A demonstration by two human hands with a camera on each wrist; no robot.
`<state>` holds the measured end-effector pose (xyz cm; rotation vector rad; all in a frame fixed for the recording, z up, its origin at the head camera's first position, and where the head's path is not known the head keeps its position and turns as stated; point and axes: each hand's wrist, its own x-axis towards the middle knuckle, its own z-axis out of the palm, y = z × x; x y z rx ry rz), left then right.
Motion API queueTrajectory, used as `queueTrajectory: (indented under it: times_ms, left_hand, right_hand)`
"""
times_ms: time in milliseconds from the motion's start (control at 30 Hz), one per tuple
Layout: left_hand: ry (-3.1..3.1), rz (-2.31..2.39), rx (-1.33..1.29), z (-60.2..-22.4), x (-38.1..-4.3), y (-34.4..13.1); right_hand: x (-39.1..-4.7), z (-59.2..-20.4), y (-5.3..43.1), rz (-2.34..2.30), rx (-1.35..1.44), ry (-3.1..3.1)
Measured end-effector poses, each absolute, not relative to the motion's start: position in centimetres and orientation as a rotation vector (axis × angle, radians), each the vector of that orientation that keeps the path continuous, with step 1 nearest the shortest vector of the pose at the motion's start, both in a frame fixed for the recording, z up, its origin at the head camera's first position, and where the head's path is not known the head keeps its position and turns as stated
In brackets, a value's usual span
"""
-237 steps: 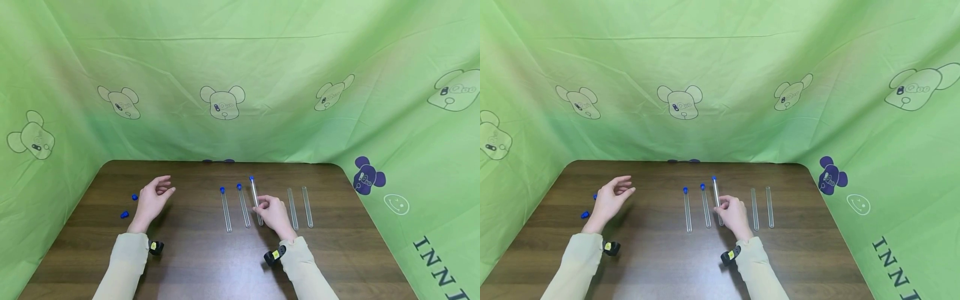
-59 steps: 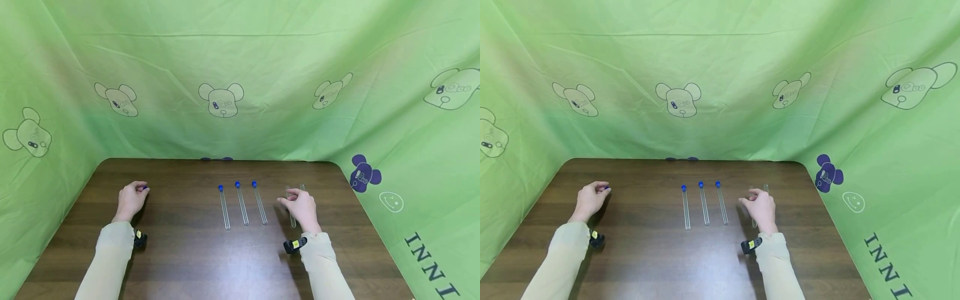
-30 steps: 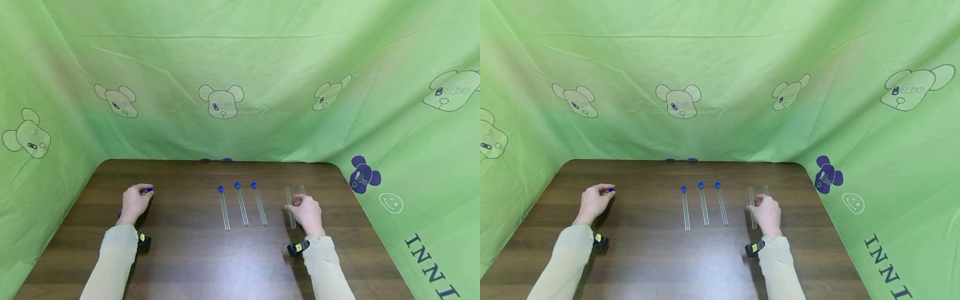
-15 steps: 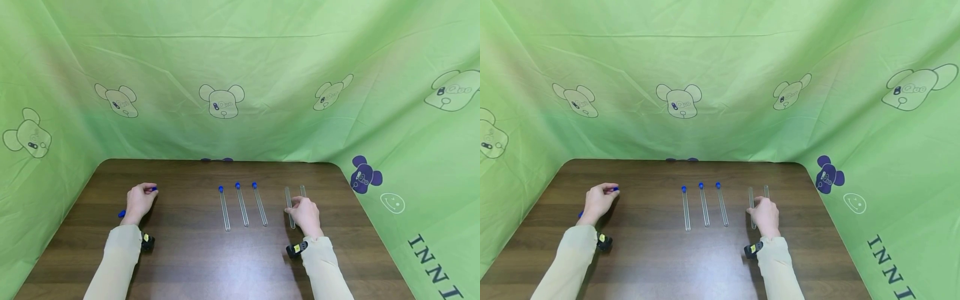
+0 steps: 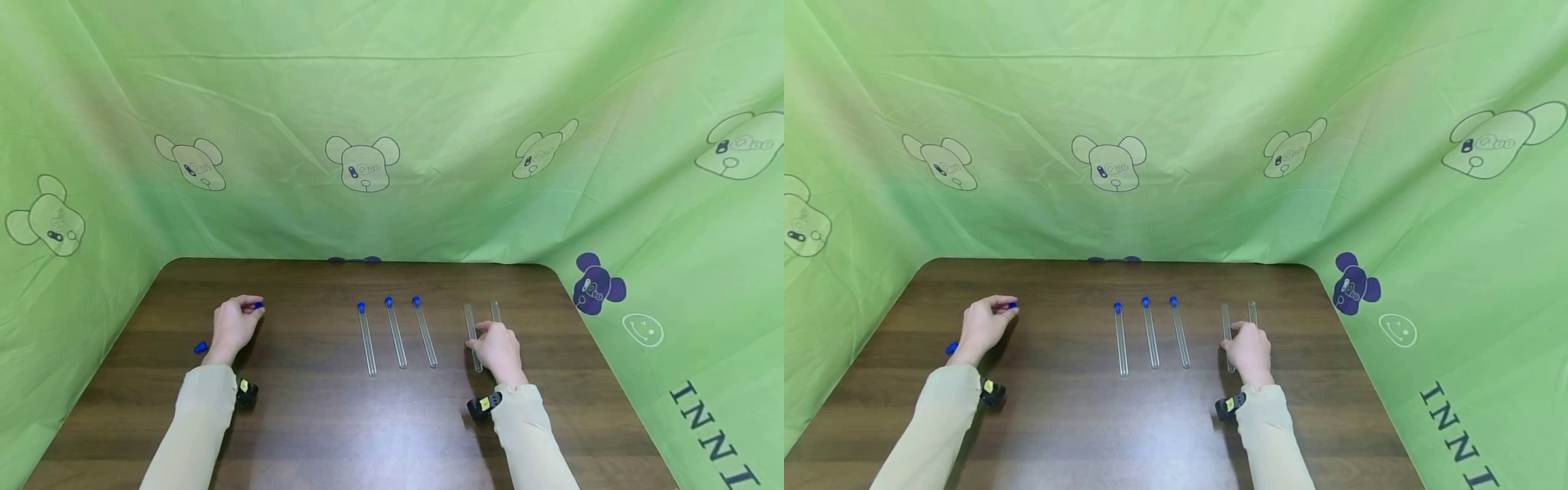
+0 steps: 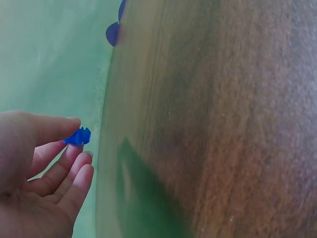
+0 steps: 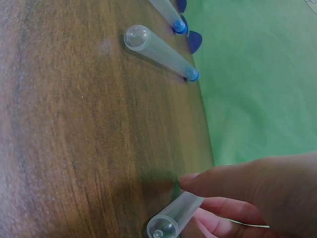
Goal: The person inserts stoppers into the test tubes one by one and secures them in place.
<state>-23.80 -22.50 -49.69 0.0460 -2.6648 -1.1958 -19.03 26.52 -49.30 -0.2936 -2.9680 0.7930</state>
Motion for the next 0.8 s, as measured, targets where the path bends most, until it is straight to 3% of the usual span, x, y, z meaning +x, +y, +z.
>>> queueTrajectory:
  times_ms: [800]
  left_hand:
    - [-2.626,-1.282,0.068,-49.1,-24.2,-21.0]
  right_hand:
    - [-19.1,-48.4,25.9,0.888,-0.265,-2.871]
